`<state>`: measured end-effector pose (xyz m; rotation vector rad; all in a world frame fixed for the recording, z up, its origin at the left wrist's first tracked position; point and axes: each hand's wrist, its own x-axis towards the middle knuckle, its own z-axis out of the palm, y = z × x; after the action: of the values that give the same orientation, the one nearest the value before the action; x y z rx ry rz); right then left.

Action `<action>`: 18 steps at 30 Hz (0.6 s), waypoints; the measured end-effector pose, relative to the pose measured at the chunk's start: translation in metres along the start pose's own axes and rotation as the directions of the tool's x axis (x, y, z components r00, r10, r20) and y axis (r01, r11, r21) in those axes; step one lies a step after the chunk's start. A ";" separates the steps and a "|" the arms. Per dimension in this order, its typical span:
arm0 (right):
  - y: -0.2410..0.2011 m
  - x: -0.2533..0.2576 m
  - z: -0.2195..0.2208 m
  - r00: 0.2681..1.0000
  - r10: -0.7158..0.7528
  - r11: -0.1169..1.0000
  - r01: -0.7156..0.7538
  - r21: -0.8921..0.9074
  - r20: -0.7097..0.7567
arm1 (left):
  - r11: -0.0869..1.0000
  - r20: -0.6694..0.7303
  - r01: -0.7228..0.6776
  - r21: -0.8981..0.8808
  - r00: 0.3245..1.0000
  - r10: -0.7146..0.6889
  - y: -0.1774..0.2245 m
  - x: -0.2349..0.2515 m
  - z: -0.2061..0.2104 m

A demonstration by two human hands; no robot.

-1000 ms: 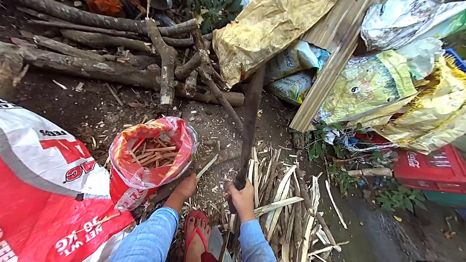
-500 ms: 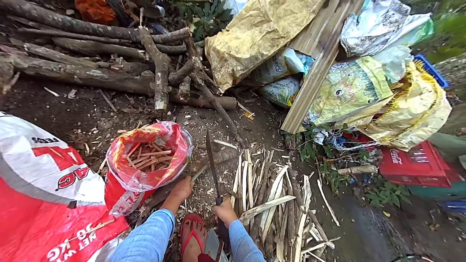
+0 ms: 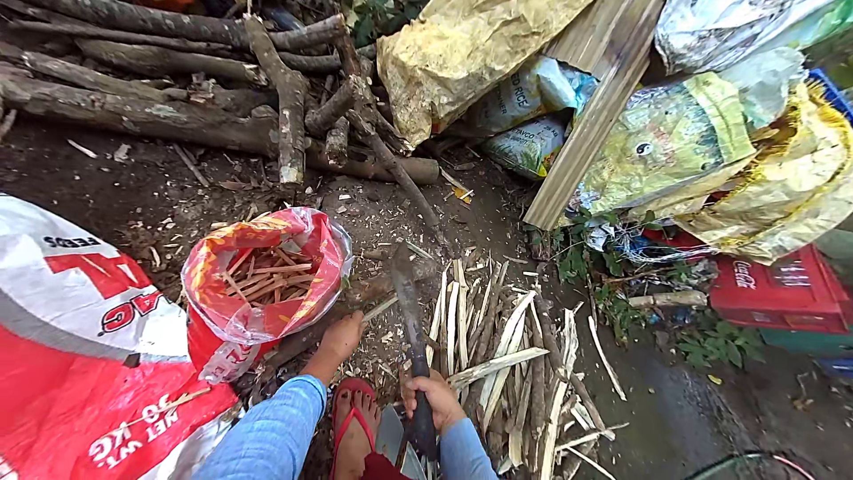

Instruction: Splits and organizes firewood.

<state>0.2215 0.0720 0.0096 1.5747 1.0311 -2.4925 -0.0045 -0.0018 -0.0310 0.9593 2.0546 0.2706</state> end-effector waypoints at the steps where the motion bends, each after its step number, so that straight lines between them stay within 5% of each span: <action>1: 0.006 -0.006 0.001 0.997 -0.050 0.997 0.047 -0.063 -0.059 | 0.993 -0.015 -0.073 -0.088 0.997 0.071 -0.001 0.003 0.005; 4: 0.032 -0.020 -0.002 0.964 -0.213 0.974 0.196 -0.118 -0.157 | 0.908 -0.077 -0.193 -0.373 0.981 0.178 0.002 0.009 0.018; 10: 0.054 -0.050 -0.009 0.889 -0.384 0.915 0.330 -0.232 -0.250 | 0.633 -0.076 -0.209 -0.745 0.970 0.231 0.022 0.018 0.018; 18: 0.059 -0.073 -0.009 0.857 -0.425 0.834 0.247 -0.494 -0.290 | 0.886 -0.046 -0.221 -0.409 0.974 0.222 0.043 0.022 0.006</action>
<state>0.2854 0.0073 0.0361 1.8928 1.9349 -1.9119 0.0149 0.0421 -0.0263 0.9227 1.7809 0.7922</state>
